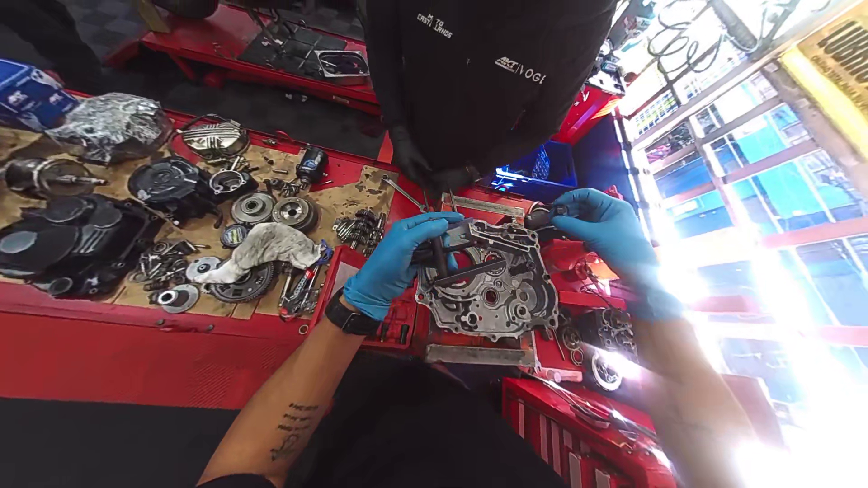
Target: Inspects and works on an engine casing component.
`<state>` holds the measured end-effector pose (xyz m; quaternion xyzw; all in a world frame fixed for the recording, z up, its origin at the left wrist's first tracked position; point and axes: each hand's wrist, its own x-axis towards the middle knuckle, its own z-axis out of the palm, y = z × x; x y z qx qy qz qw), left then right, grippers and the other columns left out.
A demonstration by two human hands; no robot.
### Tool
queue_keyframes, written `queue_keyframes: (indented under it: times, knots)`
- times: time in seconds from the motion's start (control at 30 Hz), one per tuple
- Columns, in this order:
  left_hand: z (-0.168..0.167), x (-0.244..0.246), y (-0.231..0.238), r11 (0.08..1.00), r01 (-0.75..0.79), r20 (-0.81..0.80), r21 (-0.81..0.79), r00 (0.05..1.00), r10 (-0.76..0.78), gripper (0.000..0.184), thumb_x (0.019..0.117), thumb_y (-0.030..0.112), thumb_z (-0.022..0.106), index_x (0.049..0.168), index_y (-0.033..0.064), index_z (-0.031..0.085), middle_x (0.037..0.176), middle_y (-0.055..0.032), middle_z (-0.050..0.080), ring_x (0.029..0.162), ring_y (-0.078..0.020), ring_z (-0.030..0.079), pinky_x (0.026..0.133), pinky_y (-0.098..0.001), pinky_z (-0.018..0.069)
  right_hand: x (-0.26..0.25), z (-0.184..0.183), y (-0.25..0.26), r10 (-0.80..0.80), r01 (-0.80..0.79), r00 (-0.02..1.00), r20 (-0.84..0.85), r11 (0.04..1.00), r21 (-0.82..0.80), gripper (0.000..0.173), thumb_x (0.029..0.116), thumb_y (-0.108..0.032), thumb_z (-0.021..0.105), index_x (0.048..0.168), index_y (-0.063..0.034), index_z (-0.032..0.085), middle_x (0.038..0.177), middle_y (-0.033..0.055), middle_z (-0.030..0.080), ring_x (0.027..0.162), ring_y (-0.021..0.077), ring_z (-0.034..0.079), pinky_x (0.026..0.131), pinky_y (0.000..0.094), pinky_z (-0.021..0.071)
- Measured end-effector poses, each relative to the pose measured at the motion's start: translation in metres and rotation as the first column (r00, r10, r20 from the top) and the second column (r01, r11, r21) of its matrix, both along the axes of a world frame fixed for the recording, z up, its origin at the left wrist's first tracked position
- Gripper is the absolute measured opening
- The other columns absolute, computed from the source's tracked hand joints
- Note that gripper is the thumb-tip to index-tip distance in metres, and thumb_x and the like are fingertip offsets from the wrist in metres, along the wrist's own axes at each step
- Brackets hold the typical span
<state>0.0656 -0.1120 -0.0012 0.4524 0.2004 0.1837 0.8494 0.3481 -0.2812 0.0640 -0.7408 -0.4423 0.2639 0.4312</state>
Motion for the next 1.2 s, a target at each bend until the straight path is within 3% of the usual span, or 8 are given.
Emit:
queue_keyframes:
  times: [0.23, 0.47, 0.67, 0.9, 1.0, 1.1, 1.13, 1.2]
  knots:
    - [-0.014, -0.033, 0.007, 0.998, -0.054, 0.019, -0.027, 0.998, 0.055, 0.040, 0.1059, 0.017, 0.038, 0.133, 0.0011, 0.062, 0.089, -0.0063, 0.067, 0.069, -0.0142, 0.066, 0.066, -0.0309, 0.0615, 0.010, -0.012, 0.035, 0.074, -0.039, 0.976, 0.203, 0.985, -0.169, 0.026, 0.0874, -0.024, 0.079, 0.110, -0.0123, 0.072, 0.096, 0.0017, 0.073, 0.086, 0.0109, 0.069, 0.080, 0.0340, 0.0586]
    - [-0.022, -0.059, 0.015, 0.992, -0.116, 0.019, -0.048, 0.993, 0.117, 0.040, 0.1071, 0.018, 0.037, 0.134, 0.0002, 0.061, 0.096, -0.0080, 0.067, 0.073, -0.0150, 0.067, 0.067, -0.0305, 0.0613, 0.010, -0.028, 0.072, 0.138, -0.077, 0.946, 0.295, 0.975, -0.207, 0.024, 0.0894, -0.019, 0.078, 0.111, -0.0092, 0.071, 0.098, 0.0067, 0.072, 0.086, 0.0171, 0.070, 0.081, 0.0405, 0.0585]
    - [-0.017, -0.085, 0.030, 0.974, -0.219, -0.004, -0.049, 0.976, 0.219, 0.041, 0.1079, 0.017, 0.034, 0.136, 0.0013, 0.059, 0.093, -0.0087, 0.067, 0.072, -0.0154, 0.067, 0.067, -0.0297, 0.0614, 0.003, -0.032, 0.095, 0.197, -0.117, 0.920, 0.338, 0.963, -0.242, 0.026, 0.0912, -0.019, 0.076, 0.114, -0.0074, 0.072, 0.104, 0.0110, 0.072, 0.093, 0.0227, 0.070, 0.086, 0.0473, 0.0576]
    - [-0.012, -0.120, 0.043, 0.946, -0.325, 0.003, -0.006, 0.946, 0.325, 0.042, 0.1093, 0.020, 0.031, 0.135, 0.0047, 0.061, 0.088, -0.0070, 0.067, 0.069, -0.0142, 0.067, 0.067, -0.0297, 0.0613, -0.003, -0.033, 0.101, 0.215, -0.113, 0.885, 0.412, 0.960, -0.258, 0.022, 0.0913, -0.019, 0.077, 0.111, -0.0116, 0.073, 0.097, 0.0090, 0.073, 0.083, 0.0224, 0.070, 0.079, 0.0498, 0.0578]
    - [-0.013, -0.124, 0.042, 0.955, -0.296, 0.026, -0.014, 0.955, 0.296, 0.043, 0.1088, 0.020, 0.031, 0.136, 0.0044, 0.060, 0.086, -0.0071, 0.067, 0.069, -0.0146, 0.067, 0.066, -0.0293, 0.0614, -0.003, -0.034, 0.105, 0.289, -0.103, 0.772, 0.566, 0.936, -0.338, 0.022, 0.0922, -0.017, 0.075, 0.112, -0.0084, 0.074, 0.107, 0.0159, 0.072, 0.096, 0.0339, 0.069, 0.088, 0.0611, 0.0536]
    - [-0.007, -0.118, 0.042, 0.974, -0.224, 0.002, 0.033, 0.975, 0.224, 0.041, 0.1076, 0.019, 0.034, 0.135, 0.0034, 0.061, 0.085, -0.0063, 0.066, 0.068, -0.0143, 0.066, 0.066, -0.0296, 0.0610, -0.017, -0.023, 0.104, 0.303, -0.071, 0.653, 0.694, 0.937, -0.343, 0.030, 0.0943, -0.016, 0.071, 0.123, -0.0067, 0.071, 0.117, 0.0236, 0.067, 0.111, 0.0462, 0.063, 0.093, 0.0694, 0.0474]
    - [-0.002, -0.112, 0.043, 0.982, -0.175, -0.026, 0.069, 0.984, 0.177, 0.039, 0.1070, 0.019, 0.037, 0.133, 0.0032, 0.062, 0.086, -0.0064, 0.066, 0.068, -0.0146, 0.066, 0.066, -0.0299, 0.0615, -0.029, -0.010, 0.100, 0.278, -0.094, 0.646, 0.711, 0.953, -0.287, 0.031, 0.0959, -0.017, 0.068, 0.125, -0.0072, 0.070, 0.118, 0.0229, 0.067, 0.112, 0.0449, 0.063, 0.094, 0.0675, 0.0478]
    - [0.015, -0.093, 0.045, 0.981, -0.012, -0.132, 0.195, 0.991, 0.038, 0.035, 0.1039, 0.018, 0.047, 0.130, 0.0038, 0.066, 0.090, -0.0085, 0.068, 0.070, -0.0154, 0.067, 0.067, -0.0304, 0.0619, -0.061, 0.020, 0.089, 0.293, -0.238, 0.709, 0.641, 0.956, -0.174, 0.038, 0.0966, -0.022, 0.068, 0.132, -0.0112, 0.067, 0.124, 0.0141, 0.068, 0.112, 0.0307, 0.067, 0.096, 0.0545, 0.0530]
